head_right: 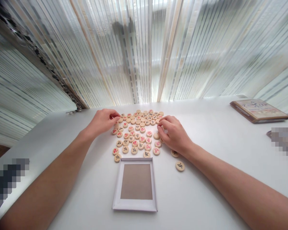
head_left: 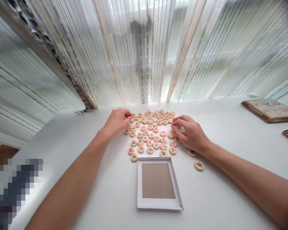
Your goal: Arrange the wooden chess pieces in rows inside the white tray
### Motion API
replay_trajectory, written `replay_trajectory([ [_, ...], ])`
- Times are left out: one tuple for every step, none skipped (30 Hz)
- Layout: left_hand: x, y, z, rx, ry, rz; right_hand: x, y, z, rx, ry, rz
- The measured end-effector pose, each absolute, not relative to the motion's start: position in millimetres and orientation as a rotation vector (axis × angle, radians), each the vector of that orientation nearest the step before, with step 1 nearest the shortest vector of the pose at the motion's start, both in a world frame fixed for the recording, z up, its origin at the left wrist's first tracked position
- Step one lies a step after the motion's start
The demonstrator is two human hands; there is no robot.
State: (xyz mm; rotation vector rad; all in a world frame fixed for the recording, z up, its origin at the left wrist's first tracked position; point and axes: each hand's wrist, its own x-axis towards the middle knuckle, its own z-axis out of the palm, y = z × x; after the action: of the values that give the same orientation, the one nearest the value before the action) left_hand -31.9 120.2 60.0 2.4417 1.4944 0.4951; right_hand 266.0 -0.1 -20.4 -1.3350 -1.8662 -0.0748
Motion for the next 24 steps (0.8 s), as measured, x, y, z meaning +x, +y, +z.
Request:
replay_trajectory([
  [-36, 123, 63, 2.435, 1.527, 0.498, 266, 0, -20, -1.334, -1.864, -0.075],
  [-40, 125, 66, 2.425, 1.556, 0.492, 266, 0, -20, -1.334, -1.862, -0.075],
  [-44, 127, 68, 2.413, 1.580, 0.478, 266, 0, -20, -1.334, -1.859, -0.075],
  [-47, 129, 69, 2.400, 1.596, 0.456, 266, 0, -20, -1.335, -1.856, -0.075],
  [-49, 130, 70, 2.387, 1.604, 0.429, 266, 0, -20, -1.337, -1.851, -0.075],
  [-51, 130, 70, 2.374, 1.605, 0.400, 266, 0, -20, -1.342, -1.845, -0.074],
  [-52, 130, 70, 2.362, 1.601, 0.370, 266, 0, -20, -1.350, -1.837, -0.072],
  [-52, 130, 70, 2.352, 1.594, 0.343, 267, 0, -20, -1.359, -1.829, -0.068],
  [-51, 129, 70, 2.345, 1.583, 0.318, 267, 0, -20, -1.370, -1.819, -0.063],
  [-50, 127, 70, 2.341, 1.570, 0.296, 267, 1, -20, -1.380, -1.809, -0.057],
  [-48, 126, 70, 2.340, 1.556, 0.276, 268, 1, -19, -1.389, -1.800, -0.051],
  [-46, 124, 70, 2.340, 1.540, 0.258, 268, 1, -19, -1.396, -1.793, -0.045],
  [-44, 122, 70, 2.341, 1.524, 0.244, 268, 1, -19, -1.400, -1.789, -0.040],
  [-42, 120, 70, 2.344, 1.508, 0.232, 268, 1, -19, -1.402, -1.786, -0.037],
  [-40, 118, 70, 2.349, 1.493, 0.223, 268, 1, -20, -1.403, -1.786, -0.034],
  [-38, 116, 70, 2.354, 1.477, 0.216, 268, 1, -20, -1.404, -1.786, -0.034],
  [-36, 114, 70, 2.360, 1.463, 0.210, 268, 1, -20, -1.404, -1.786, -0.034],
  [-35, 112, 70, 2.367, 1.449, 0.204, 268, 1, -20, -1.405, -1.787, -0.036],
  [-34, 110, 69, 2.374, 1.437, 0.199, 268, 1, -20, -1.405, -1.787, -0.038],
  [-33, 109, 69, 2.380, 1.428, 0.196, 268, 1, -20, -1.405, -1.788, -0.039],
  [-32, 108, 68, 2.387, 1.421, 0.193, 268, 1, -20, -1.406, -1.789, -0.040],
  [-31, 107, 67, 2.392, 1.416, 0.194, 267, 1, -19, -1.405, -1.789, -0.039],
  [-30, 106, 66, 2.398, 1.412, 0.196, 267, 1, -19, -1.405, -1.790, -0.038],
  [-29, 106, 65, 2.402, 1.408, 0.200, 267, 0, -19, -1.405, -1.791, -0.036],
])
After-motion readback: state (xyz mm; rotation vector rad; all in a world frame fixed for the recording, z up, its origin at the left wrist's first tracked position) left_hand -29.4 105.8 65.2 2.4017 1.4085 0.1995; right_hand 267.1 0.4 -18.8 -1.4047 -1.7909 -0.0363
